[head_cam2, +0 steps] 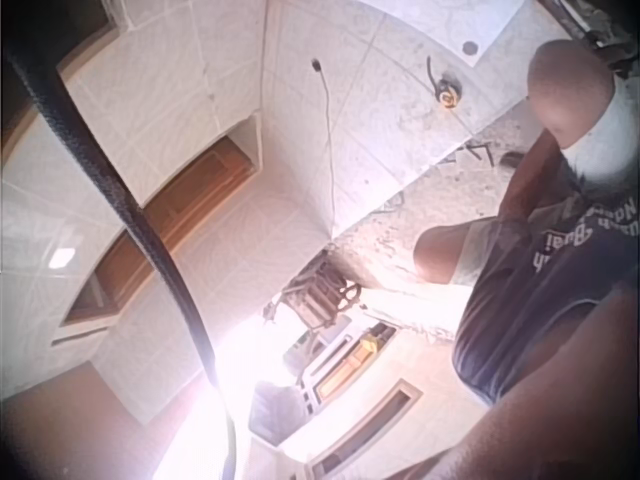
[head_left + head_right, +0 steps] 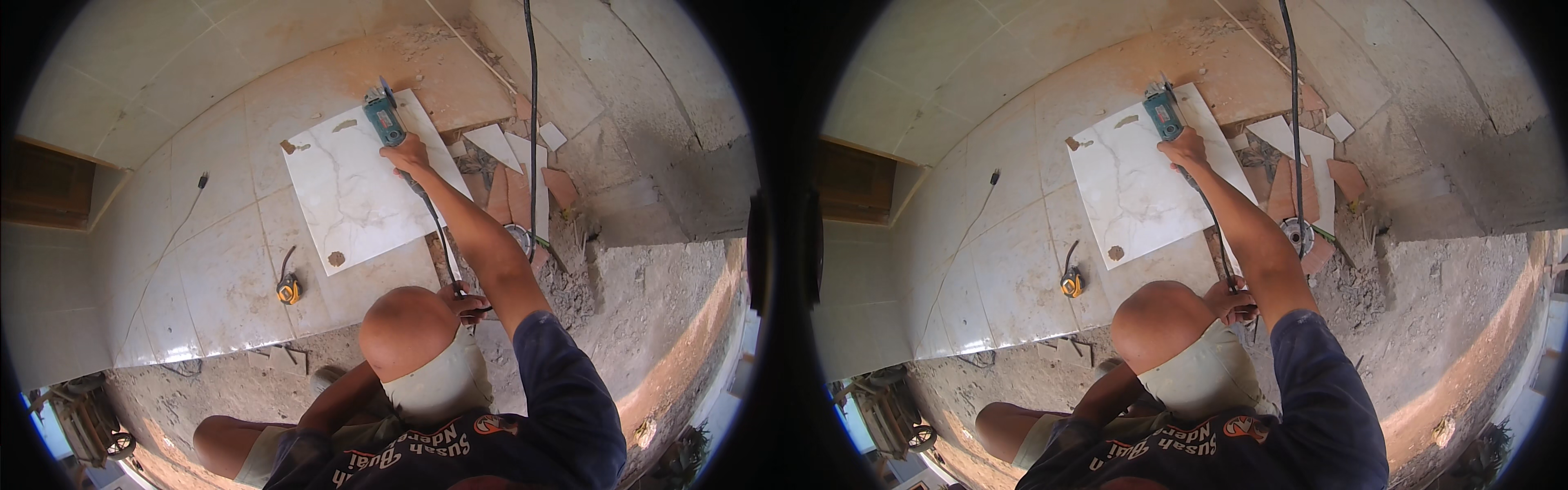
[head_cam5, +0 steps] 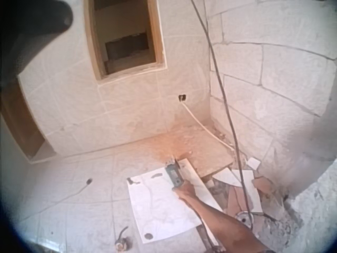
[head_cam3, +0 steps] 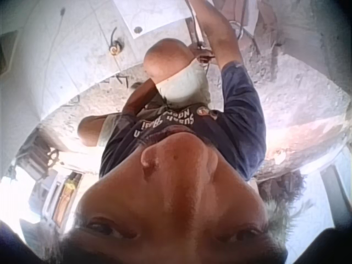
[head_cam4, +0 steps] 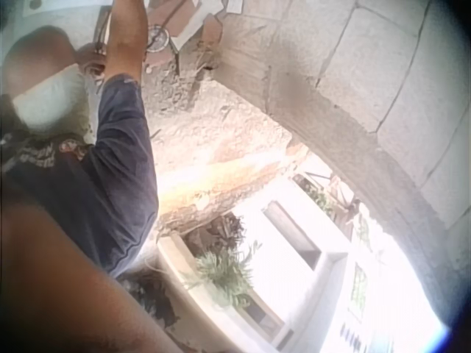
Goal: The person sits on the floor and uses an angle grinder to cut a white ceramic tile. They adjust the tool, plug it into a wall socket, and then proceed to cut the tile along a marked line. After cutting, they unplug the tool and inspect the cut tile.
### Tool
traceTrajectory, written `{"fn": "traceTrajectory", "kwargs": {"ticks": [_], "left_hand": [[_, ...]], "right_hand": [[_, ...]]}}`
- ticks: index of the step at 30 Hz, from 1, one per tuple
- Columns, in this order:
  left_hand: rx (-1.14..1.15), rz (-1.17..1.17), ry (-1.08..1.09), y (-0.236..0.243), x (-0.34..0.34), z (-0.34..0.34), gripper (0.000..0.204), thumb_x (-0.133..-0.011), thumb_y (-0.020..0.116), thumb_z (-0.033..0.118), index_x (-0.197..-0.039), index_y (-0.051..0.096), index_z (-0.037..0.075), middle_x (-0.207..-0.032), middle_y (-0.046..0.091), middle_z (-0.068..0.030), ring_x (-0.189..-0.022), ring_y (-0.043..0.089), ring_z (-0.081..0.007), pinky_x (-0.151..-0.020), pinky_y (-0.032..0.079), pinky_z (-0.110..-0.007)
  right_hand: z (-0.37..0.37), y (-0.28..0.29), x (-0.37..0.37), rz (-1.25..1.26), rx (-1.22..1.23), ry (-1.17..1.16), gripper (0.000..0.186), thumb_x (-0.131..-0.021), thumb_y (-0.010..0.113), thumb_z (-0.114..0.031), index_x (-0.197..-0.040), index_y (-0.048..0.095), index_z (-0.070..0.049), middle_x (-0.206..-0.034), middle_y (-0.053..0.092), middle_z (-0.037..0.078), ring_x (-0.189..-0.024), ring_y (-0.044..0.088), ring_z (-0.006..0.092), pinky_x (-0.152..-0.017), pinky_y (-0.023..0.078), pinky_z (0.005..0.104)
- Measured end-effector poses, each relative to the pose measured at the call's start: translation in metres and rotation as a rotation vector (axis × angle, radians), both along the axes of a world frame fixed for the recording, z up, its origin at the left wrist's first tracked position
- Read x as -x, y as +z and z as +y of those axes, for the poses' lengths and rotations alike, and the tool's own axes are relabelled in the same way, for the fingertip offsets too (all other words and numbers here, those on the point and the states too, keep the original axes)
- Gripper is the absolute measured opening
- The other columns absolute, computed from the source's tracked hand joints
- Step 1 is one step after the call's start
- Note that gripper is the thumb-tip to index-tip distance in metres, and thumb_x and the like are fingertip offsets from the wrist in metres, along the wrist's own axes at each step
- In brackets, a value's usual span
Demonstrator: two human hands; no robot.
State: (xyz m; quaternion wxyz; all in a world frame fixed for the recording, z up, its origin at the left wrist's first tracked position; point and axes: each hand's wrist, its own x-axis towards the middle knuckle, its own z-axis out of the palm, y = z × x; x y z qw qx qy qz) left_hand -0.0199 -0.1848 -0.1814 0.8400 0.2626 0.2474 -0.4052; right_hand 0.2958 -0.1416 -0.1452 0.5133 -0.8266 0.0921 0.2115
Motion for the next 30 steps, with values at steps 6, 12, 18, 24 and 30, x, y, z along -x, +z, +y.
{"fn": "traceTrajectory", "kwargs": {"ticks": [6, 12, 18, 24, 30], "left_hand": [[0.002, -0.008, -0.006, -0.007, 0.003, -0.004, 0.043, -0.093, 0.074, -0.007, -0.114, 0.045, 0.017, -0.102, 0.073, -0.0151, -0.089, 0.076, -0.0323, -0.075, 0.064, -0.047], [0.004, -0.060, -0.061, -0.017, 0.012, -0.009, 0.043, -0.092, 0.077, -0.005, -0.115, 0.048, 0.017, -0.102, 0.075, -0.0127, -0.088, 0.076, -0.0305, -0.076, 0.064, -0.047], [-0.026, -0.062, -0.084, -0.010, 0.012, -0.012, 0.041, -0.092, 0.079, 0.000, -0.115, 0.049, 0.017, -0.103, 0.075, -0.0134, -0.088, 0.076, -0.0302, -0.078, 0.064, -0.048], [-0.038, -0.082, -0.073, -0.015, 0.017, -0.009, 0.040, -0.092, 0.079, 0.001, -0.114, 0.049, 0.015, -0.102, 0.075, -0.0149, -0.087, 0.076, -0.0301, -0.078, 0.064, -0.048], [-0.037, -0.110, -0.065, -0.022, 0.020, -0.011, 0.041, -0.092, 0.080, 0.001, -0.115, 0.048, 0.015, -0.102, 0.075, -0.0150, -0.086, 0.076, -0.0300, -0.077, 0.064, -0.047]], "right_hand": [[-0.001, 0.001, 0.008, -0.043, -0.019, -0.021, 0.039, -0.076, 0.082, -0.023, -0.103, 0.068, 0.000, -0.079, 0.074, 0.015, -0.056, 0.071, 0.0233, -0.050, 0.059, 0.0377], [-0.005, 0.002, 0.019, -0.024, -0.024, -0.034, 0.040, -0.075, 0.082, -0.023, -0.103, 0.066, 0.001, -0.079, 0.073, 0.014, -0.055, 0.070, 0.0235, -0.049, 0.058, 0.0382], [-0.012, -0.003, 0.021, -0.026, -0.033, -0.037, 0.040, -0.076, 0.082, -0.022, -0.103, 0.066, 0.001, -0.080, 0.073, 0.014, -0.055, 0.070, 0.0230, -0.048, 0.058, 0.0380], [-0.008, 0.001, 0.023, -0.003, -0.025, -0.005, 0.045, -0.077, 0.080, -0.022, -0.113, 0.065, 0.001, -0.085, 0.076, 0.016, -0.059, 0.073, 0.0231, -0.052, 0.061, 0.0378], [-0.009, 0.005, 0.025, -0.006, -0.014, -0.004, 0.045, -0.077, 0.080, -0.022, -0.113, 0.065, 0.001, -0.085, 0.076, 0.015, -0.060, 0.074, 0.0232, -0.053, 0.061, 0.0375]]}}
